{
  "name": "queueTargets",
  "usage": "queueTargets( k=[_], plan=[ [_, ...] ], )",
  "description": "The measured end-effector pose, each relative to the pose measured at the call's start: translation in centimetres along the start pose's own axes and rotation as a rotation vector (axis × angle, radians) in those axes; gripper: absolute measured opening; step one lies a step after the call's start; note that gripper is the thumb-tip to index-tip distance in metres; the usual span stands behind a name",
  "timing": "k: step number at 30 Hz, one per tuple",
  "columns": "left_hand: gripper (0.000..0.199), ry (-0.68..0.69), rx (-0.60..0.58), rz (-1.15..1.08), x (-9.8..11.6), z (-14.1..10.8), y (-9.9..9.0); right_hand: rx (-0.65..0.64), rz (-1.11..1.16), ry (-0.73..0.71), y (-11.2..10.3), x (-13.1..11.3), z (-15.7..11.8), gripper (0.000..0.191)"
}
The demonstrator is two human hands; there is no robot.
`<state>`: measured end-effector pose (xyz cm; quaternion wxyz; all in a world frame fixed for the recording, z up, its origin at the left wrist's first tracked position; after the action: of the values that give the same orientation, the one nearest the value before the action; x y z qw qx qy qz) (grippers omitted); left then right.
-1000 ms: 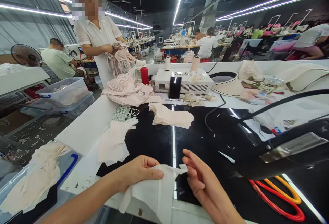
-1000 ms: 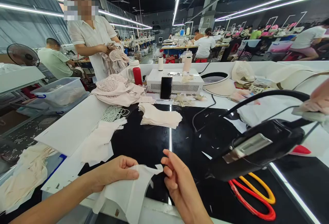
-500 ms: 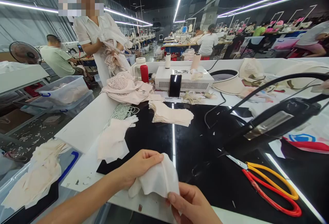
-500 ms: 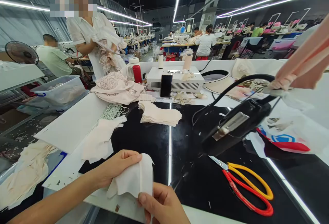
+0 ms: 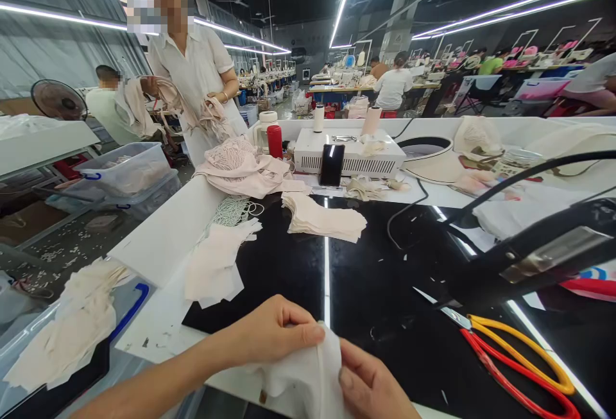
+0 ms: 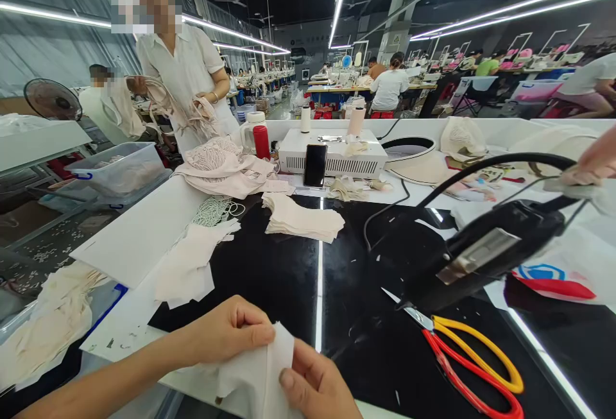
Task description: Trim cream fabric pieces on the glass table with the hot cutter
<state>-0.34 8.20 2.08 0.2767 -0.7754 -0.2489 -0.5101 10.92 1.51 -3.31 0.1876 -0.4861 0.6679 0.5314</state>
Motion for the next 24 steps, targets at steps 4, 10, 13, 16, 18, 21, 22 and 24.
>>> queueTargets(
  k=[4, 10, 13, 16, 18, 21, 22, 24],
  plan=[
    [0.05, -0.022, -0.104, 0.045, -0.4, -0.2, 0.6, 0.251, 0.11, -0.038, -2.4, -1.0, 0.9, 0.051],
    [0.031, 0.08, 0.12, 0.521, 0.8, 0.6, -4.0, 0.403, -0.034, -0.12, -4.8, -5.5, 2.3, 0.059],
    [0.029, 0.249, 0.342, 0.934, 3.3, 0.0, -6.6, 0.468, -0.138, -0.295, -5.5, -9.2, 2.0, 0.056],
    [0.037, 0.526, 0.467, 1.296, 5.0, -1.7, -6.4, 0.488, -0.351, -0.446, -6.0, -11.1, 1.0, 0.043],
    [0.036, 0.672, 0.458, 1.427, 4.4, -2.7, -5.3, 0.472, -0.541, -0.465, -6.5, -10.5, 0.5, 0.037],
    [0.055, 0.673, 0.364, 1.443, 2.2, -2.9, -4.0, 0.371, -0.778, -0.413, -7.1, -7.9, 0.2, 0.03],
    [0.058, 0.652, 0.353, 1.426, 1.6, -2.8, -3.7, 0.332, -0.849, -0.416, -7.0, -7.1, 0.0, 0.028],
    [0.053, 0.641, 0.374, 1.387, 1.2, -2.3, -3.2, 0.265, -0.984, -0.473, -6.4, -6.1, -0.5, 0.022]
  ],
)
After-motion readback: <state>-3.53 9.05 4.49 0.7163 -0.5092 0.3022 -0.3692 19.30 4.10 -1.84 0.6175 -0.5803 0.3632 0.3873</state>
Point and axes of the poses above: each hand's wrist, its own z-axis towards the middle knuckle, its own y-axis out of the palm, x = y × z, the point moved 8 cm from there along z, towards the middle knuckle, and after that the axes turned 4 degrees about x, right-handed, at the moved point
